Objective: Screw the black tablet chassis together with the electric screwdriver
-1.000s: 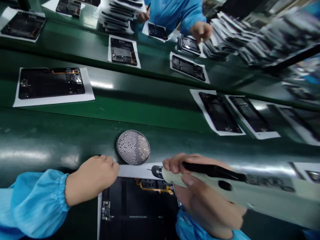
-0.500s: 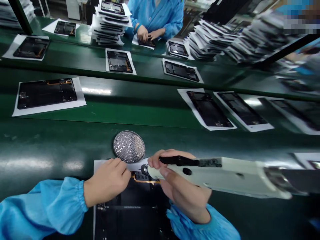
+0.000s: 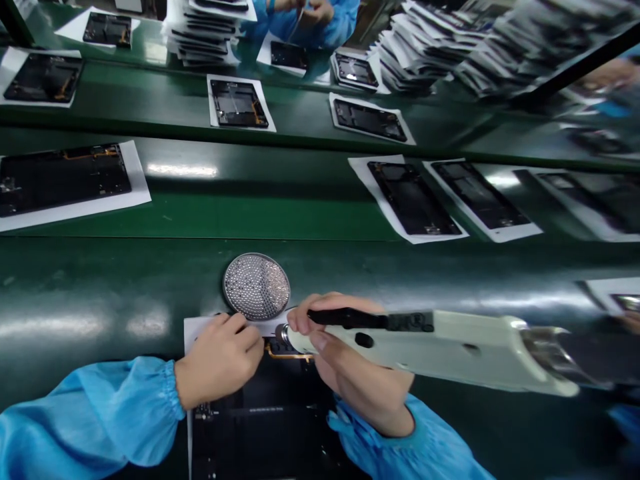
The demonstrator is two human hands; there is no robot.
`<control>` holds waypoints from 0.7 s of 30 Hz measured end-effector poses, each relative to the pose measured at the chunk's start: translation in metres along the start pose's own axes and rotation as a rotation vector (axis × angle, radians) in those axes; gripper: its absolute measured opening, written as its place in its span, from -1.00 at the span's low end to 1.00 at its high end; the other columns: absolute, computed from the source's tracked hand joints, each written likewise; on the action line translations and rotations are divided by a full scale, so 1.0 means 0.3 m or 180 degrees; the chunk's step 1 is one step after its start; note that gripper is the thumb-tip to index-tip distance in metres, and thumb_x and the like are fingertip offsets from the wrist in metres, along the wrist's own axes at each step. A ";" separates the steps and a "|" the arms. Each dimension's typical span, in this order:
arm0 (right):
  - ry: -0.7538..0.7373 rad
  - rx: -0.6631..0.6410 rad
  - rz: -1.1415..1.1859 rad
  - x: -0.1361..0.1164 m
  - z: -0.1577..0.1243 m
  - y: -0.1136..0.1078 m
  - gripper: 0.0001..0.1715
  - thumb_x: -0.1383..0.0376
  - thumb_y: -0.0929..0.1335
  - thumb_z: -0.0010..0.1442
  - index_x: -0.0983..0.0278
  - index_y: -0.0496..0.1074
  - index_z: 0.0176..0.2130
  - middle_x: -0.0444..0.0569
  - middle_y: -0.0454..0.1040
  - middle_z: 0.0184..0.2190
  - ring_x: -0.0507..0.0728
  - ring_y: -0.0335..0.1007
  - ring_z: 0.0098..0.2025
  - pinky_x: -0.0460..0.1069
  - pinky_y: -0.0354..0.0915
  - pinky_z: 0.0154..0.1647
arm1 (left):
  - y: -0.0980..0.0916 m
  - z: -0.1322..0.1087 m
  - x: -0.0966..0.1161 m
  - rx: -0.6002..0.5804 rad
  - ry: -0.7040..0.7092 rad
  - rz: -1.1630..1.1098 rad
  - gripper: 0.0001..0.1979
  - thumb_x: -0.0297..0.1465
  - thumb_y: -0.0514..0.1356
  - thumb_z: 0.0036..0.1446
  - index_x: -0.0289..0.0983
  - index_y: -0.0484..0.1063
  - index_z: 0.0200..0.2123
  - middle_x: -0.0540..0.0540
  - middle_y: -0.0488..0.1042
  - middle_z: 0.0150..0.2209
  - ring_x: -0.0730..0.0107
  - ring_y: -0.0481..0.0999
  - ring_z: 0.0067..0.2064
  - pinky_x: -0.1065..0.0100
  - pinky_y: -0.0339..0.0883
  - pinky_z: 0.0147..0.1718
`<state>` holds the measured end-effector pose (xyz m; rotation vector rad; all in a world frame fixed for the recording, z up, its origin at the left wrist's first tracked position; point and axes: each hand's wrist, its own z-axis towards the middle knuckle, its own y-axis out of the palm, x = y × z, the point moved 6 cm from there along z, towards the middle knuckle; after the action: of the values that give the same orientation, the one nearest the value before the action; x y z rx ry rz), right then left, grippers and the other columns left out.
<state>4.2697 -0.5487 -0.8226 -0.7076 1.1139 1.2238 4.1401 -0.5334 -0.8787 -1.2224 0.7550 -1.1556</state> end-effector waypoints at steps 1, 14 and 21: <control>0.0016 0.0001 -0.0018 -0.001 0.000 0.000 -0.79 0.37 0.42 0.19 0.13 0.51 -0.14 -0.11 0.43 -0.39 0.13 0.41 -0.37 0.09 0.36 -0.35 | -0.004 -0.001 0.005 0.0037 0.0064 0.0040 -0.81 -0.53 0.05 0.35 -0.40 0.46 -0.24 -0.15 0.42 -0.35 0.21 0.37 -0.29 0.25 0.27 -0.40; 0.0174 -0.0233 -0.0132 -0.033 -0.008 -0.005 -0.76 0.40 0.41 0.18 0.12 0.53 -0.15 -0.10 0.45 -0.43 0.12 0.40 -0.39 0.07 0.37 -0.37 | -0.071 0.008 0.095 -0.0028 0.0085 0.0131 -0.72 -0.30 0.18 0.32 -0.38 0.60 -0.25 -0.30 0.51 -0.11 0.03 0.44 -0.10 0.16 0.28 -0.28; 0.0192 -0.0275 -0.0165 -0.046 -0.004 0.004 -0.75 0.42 0.41 0.19 0.12 0.53 -0.15 -0.11 0.45 -0.43 0.11 0.39 -0.40 0.05 0.36 -0.38 | -0.078 0.004 0.103 0.0025 0.0050 0.0113 -0.73 -0.31 0.18 0.32 -0.39 0.61 -0.21 -0.31 0.50 -0.08 0.02 0.44 -0.09 0.16 0.26 -0.26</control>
<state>4.2689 -0.5545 -0.8099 -0.8390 1.0905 1.2189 4.1440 -0.5611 -0.8517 -1.1902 0.7803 -1.1395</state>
